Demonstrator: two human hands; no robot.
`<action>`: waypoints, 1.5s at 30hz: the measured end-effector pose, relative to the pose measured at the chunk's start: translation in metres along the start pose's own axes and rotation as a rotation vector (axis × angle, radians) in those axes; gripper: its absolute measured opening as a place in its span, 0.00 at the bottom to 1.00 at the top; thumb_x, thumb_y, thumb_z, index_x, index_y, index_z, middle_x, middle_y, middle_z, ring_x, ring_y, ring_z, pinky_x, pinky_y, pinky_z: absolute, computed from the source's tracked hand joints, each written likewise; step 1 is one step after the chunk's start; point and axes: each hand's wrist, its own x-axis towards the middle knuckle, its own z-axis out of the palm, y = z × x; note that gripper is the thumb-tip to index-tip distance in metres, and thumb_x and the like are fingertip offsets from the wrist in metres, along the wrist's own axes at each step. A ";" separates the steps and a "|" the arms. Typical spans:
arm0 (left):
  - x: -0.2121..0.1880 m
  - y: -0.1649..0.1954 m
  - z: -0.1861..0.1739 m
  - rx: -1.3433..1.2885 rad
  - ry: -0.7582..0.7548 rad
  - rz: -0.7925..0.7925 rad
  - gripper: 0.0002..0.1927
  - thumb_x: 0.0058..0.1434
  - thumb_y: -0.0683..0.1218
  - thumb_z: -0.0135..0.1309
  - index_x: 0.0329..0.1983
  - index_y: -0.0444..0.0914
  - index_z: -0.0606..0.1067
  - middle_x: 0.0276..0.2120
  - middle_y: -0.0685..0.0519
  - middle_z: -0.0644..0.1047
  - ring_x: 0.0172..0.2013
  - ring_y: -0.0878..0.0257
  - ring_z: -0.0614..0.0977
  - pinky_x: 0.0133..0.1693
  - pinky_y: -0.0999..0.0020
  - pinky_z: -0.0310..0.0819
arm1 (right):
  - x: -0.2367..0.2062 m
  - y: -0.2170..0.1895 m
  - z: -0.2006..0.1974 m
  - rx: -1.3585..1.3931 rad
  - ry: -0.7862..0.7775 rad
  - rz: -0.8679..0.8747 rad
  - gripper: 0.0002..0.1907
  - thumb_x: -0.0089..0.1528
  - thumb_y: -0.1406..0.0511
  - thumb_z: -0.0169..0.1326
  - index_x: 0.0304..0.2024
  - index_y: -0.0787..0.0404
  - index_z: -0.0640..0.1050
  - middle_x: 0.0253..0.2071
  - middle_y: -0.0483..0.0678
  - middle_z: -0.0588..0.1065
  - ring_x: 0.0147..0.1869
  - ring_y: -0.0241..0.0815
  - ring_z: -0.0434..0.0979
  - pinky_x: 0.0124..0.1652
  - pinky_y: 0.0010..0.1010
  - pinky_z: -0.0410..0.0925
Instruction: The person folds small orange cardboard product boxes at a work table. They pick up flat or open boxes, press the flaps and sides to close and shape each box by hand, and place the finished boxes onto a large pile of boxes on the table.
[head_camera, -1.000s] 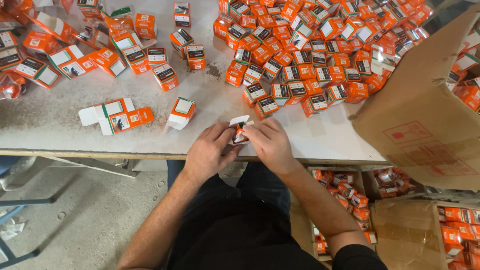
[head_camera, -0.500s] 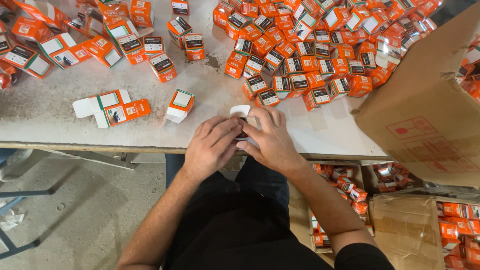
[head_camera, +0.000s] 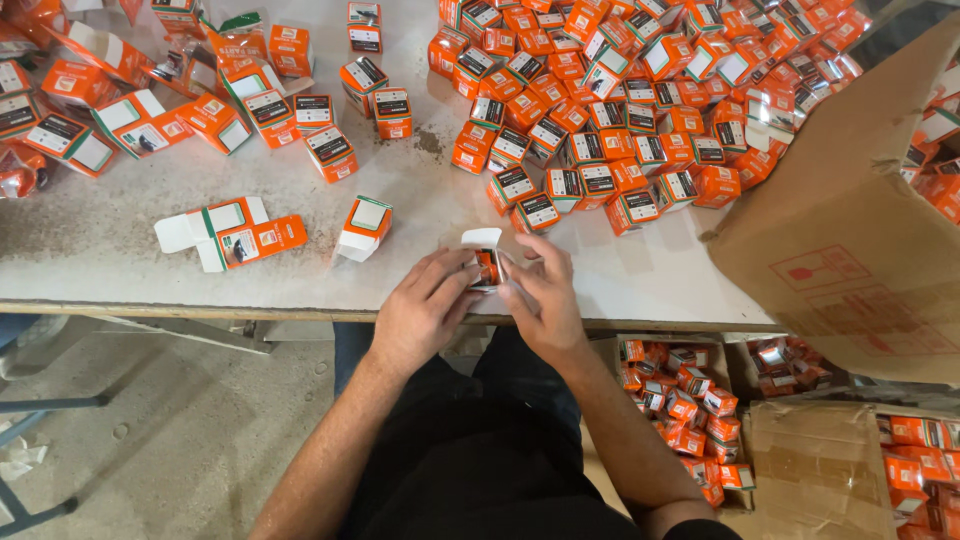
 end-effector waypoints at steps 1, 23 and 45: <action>0.000 0.001 0.000 -0.004 -0.007 -0.014 0.21 0.53 0.41 0.67 0.51 0.36 0.76 0.53 0.48 0.77 0.54 0.47 0.80 0.55 0.57 0.78 | 0.000 0.001 0.000 0.008 -0.042 0.003 0.21 0.63 0.68 0.58 0.58 0.67 0.77 0.65 0.59 0.67 0.59 0.55 0.69 0.57 0.39 0.66; -0.004 -0.003 -0.002 -0.171 -0.078 -0.095 0.18 0.54 0.40 0.66 0.48 0.39 0.77 0.57 0.48 0.76 0.50 0.49 0.83 0.46 0.60 0.81 | 0.005 0.011 0.018 0.273 0.006 0.055 0.15 0.66 0.71 0.60 0.55 0.57 0.75 0.57 0.49 0.74 0.54 0.48 0.77 0.57 0.35 0.71; -0.006 -0.004 -0.002 -0.012 -0.097 0.020 0.16 0.53 0.40 0.65 0.41 0.38 0.72 0.58 0.46 0.74 0.47 0.50 0.82 0.45 0.59 0.80 | 0.010 -0.001 0.004 0.090 -0.106 -0.254 0.18 0.61 0.73 0.63 0.53 0.60 0.76 0.62 0.54 0.72 0.55 0.53 0.77 0.52 0.39 0.72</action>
